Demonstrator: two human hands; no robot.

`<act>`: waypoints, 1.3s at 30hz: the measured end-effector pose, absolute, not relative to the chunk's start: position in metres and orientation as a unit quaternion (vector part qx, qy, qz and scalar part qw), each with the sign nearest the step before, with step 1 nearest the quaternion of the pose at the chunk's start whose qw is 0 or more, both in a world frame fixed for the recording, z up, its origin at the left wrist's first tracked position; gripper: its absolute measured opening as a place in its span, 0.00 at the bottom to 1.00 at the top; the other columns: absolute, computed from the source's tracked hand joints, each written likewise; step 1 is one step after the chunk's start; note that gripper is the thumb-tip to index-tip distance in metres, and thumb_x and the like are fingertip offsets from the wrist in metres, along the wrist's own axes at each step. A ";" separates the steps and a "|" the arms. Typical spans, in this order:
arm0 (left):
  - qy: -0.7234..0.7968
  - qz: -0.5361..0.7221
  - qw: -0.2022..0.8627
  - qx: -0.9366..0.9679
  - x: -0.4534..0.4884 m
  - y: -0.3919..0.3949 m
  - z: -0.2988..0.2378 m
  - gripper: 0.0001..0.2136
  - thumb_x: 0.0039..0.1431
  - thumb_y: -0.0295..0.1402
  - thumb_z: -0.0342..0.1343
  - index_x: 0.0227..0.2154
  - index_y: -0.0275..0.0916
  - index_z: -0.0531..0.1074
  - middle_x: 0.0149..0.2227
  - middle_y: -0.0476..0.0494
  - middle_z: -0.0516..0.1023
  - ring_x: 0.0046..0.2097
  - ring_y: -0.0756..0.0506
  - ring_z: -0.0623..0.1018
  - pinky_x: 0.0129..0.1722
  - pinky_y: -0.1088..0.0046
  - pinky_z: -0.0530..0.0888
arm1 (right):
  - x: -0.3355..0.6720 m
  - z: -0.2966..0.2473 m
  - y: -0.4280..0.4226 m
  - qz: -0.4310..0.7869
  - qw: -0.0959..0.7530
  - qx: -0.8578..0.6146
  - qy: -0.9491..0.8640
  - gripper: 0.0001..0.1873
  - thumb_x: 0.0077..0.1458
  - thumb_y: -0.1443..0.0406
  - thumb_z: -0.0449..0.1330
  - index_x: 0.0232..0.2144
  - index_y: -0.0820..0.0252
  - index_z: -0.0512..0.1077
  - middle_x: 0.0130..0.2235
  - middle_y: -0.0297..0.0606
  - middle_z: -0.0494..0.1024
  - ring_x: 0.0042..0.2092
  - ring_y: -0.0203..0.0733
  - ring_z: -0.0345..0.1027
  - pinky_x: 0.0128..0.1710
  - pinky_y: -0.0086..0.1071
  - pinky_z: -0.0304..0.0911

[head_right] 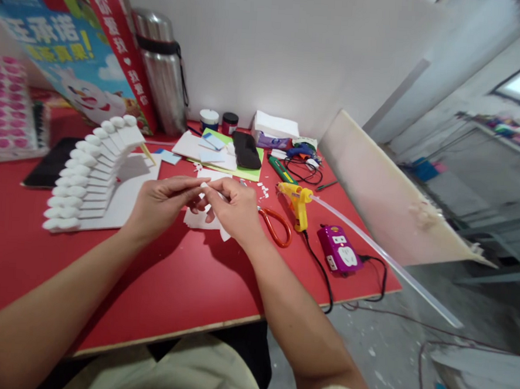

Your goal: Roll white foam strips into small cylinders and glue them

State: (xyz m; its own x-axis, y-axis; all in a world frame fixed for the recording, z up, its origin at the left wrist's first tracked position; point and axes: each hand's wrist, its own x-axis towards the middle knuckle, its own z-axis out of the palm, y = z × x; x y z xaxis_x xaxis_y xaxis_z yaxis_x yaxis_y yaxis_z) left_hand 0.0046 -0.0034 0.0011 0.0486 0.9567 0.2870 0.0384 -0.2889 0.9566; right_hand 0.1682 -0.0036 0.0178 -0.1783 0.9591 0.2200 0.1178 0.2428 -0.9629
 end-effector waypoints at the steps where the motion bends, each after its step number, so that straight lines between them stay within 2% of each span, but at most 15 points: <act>1: 0.420 0.543 0.420 0.594 0.005 -0.003 0.001 0.09 0.60 0.35 0.63 0.38 0.40 0.86 0.29 0.47 0.82 0.26 0.49 0.75 0.29 0.72 0.75 | 0.168 0.018 -0.004 0.443 0.476 -0.427 -0.629 0.20 0.60 0.49 0.67 0.32 0.60 0.77 0.28 0.36 0.83 0.21 0.35 0.73 0.24 0.29 0.69; 4: 0.430 0.537 0.372 0.623 0.006 -0.005 -0.001 0.10 0.63 0.35 0.61 0.40 0.40 0.86 0.29 0.46 0.82 0.30 0.48 0.77 0.33 0.71 0.76 | 0.169 0.018 -0.003 0.462 0.474 -0.422 -0.619 0.21 0.58 0.48 0.68 0.31 0.61 0.77 0.28 0.37 0.83 0.20 0.35 0.73 0.23 0.29 0.68; 8: 0.451 0.534 0.312 0.644 0.006 -0.005 -0.005 0.11 0.66 0.35 0.59 0.43 0.40 0.85 0.39 0.42 0.85 0.39 0.44 0.82 0.43 0.68 0.78 | 0.172 0.020 0.003 0.565 0.454 -0.417 -0.549 0.25 0.56 0.44 0.69 0.33 0.61 0.77 0.30 0.40 0.84 0.23 0.37 0.75 0.23 0.30 0.71; 11: 0.451 0.539 0.330 0.630 0.003 -0.002 -0.005 0.11 0.66 0.36 0.60 0.43 0.41 0.85 0.43 0.41 0.86 0.44 0.42 0.83 0.48 0.66 0.78 | 0.176 0.021 0.012 0.684 0.401 -0.410 -0.451 0.27 0.64 0.42 0.60 0.38 0.62 0.76 0.31 0.43 0.84 0.26 0.42 0.78 0.28 0.36 0.77; 13: 0.448 0.532 0.352 0.626 0.001 -0.001 -0.004 0.10 0.65 0.36 0.60 0.42 0.42 0.85 0.43 0.42 0.87 0.45 0.41 0.83 0.49 0.65 0.78 | 0.179 0.020 0.016 0.749 0.349 -0.391 -0.405 0.27 0.69 0.44 0.53 0.42 0.61 0.75 0.31 0.44 0.84 0.27 0.43 0.79 0.30 0.38 0.78; 17: 0.445 0.518 0.374 0.628 0.000 0.001 -0.001 0.08 0.63 0.35 0.61 0.39 0.43 0.85 0.40 0.43 0.87 0.42 0.41 0.83 0.46 0.66 0.78 | 0.181 0.017 0.019 0.800 0.319 -0.343 -0.375 0.20 0.72 0.51 0.52 0.44 0.60 0.73 0.31 0.38 0.82 0.24 0.38 0.74 0.30 0.36 0.79; 21: 0.452 0.522 0.377 0.618 0.000 0.001 -0.001 0.08 0.62 0.35 0.61 0.39 0.43 0.85 0.40 0.44 0.87 0.43 0.41 0.83 0.46 0.66 0.78 | 0.181 0.017 0.016 0.801 0.328 -0.324 -0.383 0.16 0.66 0.52 0.63 0.42 0.59 0.74 0.27 0.30 0.77 0.22 0.32 0.65 0.30 0.37 0.80; 26: 0.452 0.518 0.388 0.614 0.000 0.001 0.002 0.09 0.61 0.36 0.62 0.38 0.40 0.85 0.36 0.44 0.86 0.37 0.43 0.81 0.40 0.69 0.77 | 0.181 0.019 0.014 0.788 0.337 -0.319 -0.403 0.21 0.50 0.53 0.76 0.39 0.60 0.75 0.26 0.25 0.70 0.21 0.27 0.58 0.29 0.34 0.80; 29: 0.457 0.517 0.401 0.602 0.001 0.000 0.003 0.10 0.60 0.37 0.63 0.38 0.39 0.85 0.32 0.45 0.84 0.32 0.46 0.78 0.34 0.72 0.74 | 0.180 0.020 0.013 0.754 0.358 -0.343 -0.432 0.24 0.47 0.54 0.78 0.41 0.60 0.77 0.25 0.23 0.68 0.21 0.26 0.56 0.27 0.30 0.78; 32: 0.464 0.519 0.416 0.585 0.002 -0.001 0.003 0.11 0.59 0.39 0.63 0.39 0.38 0.85 0.31 0.45 0.84 0.30 0.48 0.75 0.31 0.73 0.71 | 0.177 0.019 0.012 0.686 0.398 -0.383 -0.473 0.29 0.45 0.53 0.78 0.47 0.58 0.76 0.28 0.25 0.74 0.22 0.28 0.61 0.26 0.30 0.77; 34: 0.467 0.525 0.420 0.574 0.002 -0.001 0.002 0.11 0.59 0.39 0.63 0.39 0.38 0.85 0.30 0.45 0.83 0.30 0.48 0.75 0.31 0.73 0.71 | 0.176 0.017 0.011 0.633 0.416 -0.411 -0.507 0.29 0.46 0.52 0.77 0.47 0.57 0.75 0.28 0.26 0.76 0.23 0.30 0.64 0.26 0.31 0.77; 39: 0.471 0.533 0.422 0.563 0.003 -0.002 0.003 0.10 0.57 0.37 0.65 0.38 0.38 0.86 0.30 0.45 0.83 0.30 0.48 0.74 0.31 0.73 0.71 | 0.173 0.015 0.010 0.534 0.429 -0.454 -0.570 0.22 0.49 0.49 0.74 0.32 0.58 0.74 0.22 0.26 0.72 0.22 0.33 0.66 0.22 0.30 0.74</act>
State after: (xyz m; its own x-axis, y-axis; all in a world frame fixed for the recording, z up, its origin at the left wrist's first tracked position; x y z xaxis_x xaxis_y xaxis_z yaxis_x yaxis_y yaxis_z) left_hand 0.0025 -0.0017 0.0030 -0.0115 0.9793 0.2021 0.0807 -0.2006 0.9764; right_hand 0.1727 0.0097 0.0146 -0.2197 0.9756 0.0050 0.0585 0.0183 -0.9981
